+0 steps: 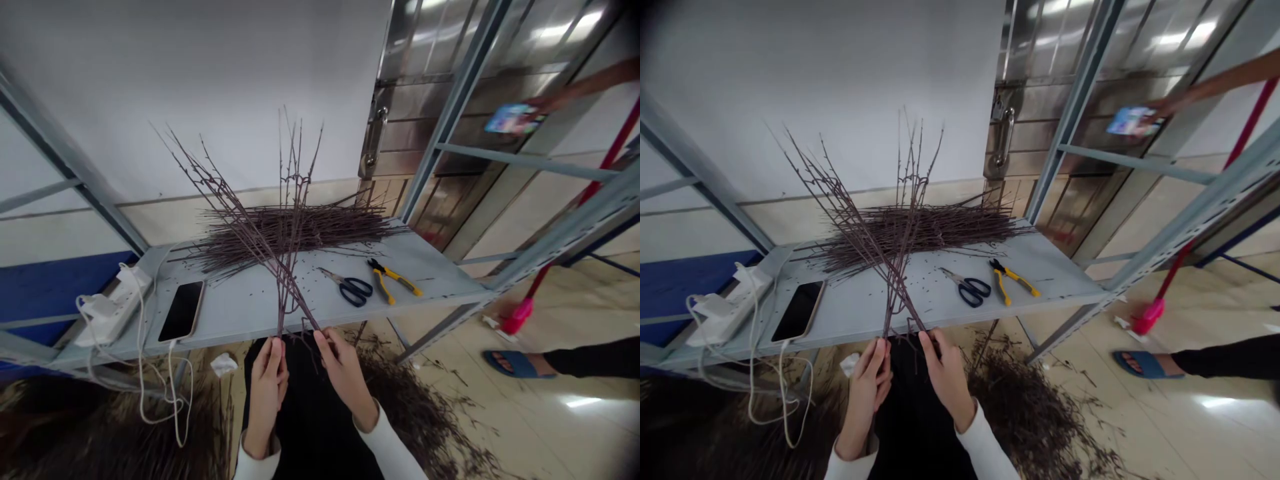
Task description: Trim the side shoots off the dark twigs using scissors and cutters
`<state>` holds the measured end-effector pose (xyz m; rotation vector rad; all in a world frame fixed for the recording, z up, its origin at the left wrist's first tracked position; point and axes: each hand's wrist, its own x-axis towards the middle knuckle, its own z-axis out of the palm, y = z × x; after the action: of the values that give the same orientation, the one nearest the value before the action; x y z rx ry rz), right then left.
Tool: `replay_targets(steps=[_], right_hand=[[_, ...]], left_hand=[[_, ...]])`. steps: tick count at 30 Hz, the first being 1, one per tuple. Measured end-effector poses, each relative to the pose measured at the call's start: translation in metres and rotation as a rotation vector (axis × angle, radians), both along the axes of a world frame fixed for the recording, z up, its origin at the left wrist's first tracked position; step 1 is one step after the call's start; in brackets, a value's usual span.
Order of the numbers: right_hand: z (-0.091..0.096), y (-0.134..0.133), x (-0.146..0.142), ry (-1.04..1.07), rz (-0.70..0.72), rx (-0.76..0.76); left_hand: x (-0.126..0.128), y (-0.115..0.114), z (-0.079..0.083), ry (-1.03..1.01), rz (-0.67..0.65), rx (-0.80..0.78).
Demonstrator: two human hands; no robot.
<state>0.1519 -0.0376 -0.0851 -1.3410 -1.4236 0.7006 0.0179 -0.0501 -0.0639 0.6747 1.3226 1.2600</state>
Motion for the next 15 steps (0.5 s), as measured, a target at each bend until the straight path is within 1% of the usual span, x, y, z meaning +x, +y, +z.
replay_targets(steps=[3, 6, 10, 15], right_hand=[[-0.001, 0.005, 0.004, 0.003, 0.018, -0.042], [0.001, 0.013, 0.004, -0.004, -0.025, -0.018], [0.005, 0.021, -0.003, -0.019, -0.076, 0.023], [0.008, 0.024, -0.012, -0.041, -0.087, 0.043]], left_hand=[[-0.001, -0.002, 0.001, 0.033, -0.013, -0.067], [0.002, -0.005, 0.002, 0.068, -0.025, -0.122], [0.010, -0.010, -0.001, 0.092, -0.060, -0.127], [0.019, -0.018, -0.008, 0.038, 0.086, -0.170]])
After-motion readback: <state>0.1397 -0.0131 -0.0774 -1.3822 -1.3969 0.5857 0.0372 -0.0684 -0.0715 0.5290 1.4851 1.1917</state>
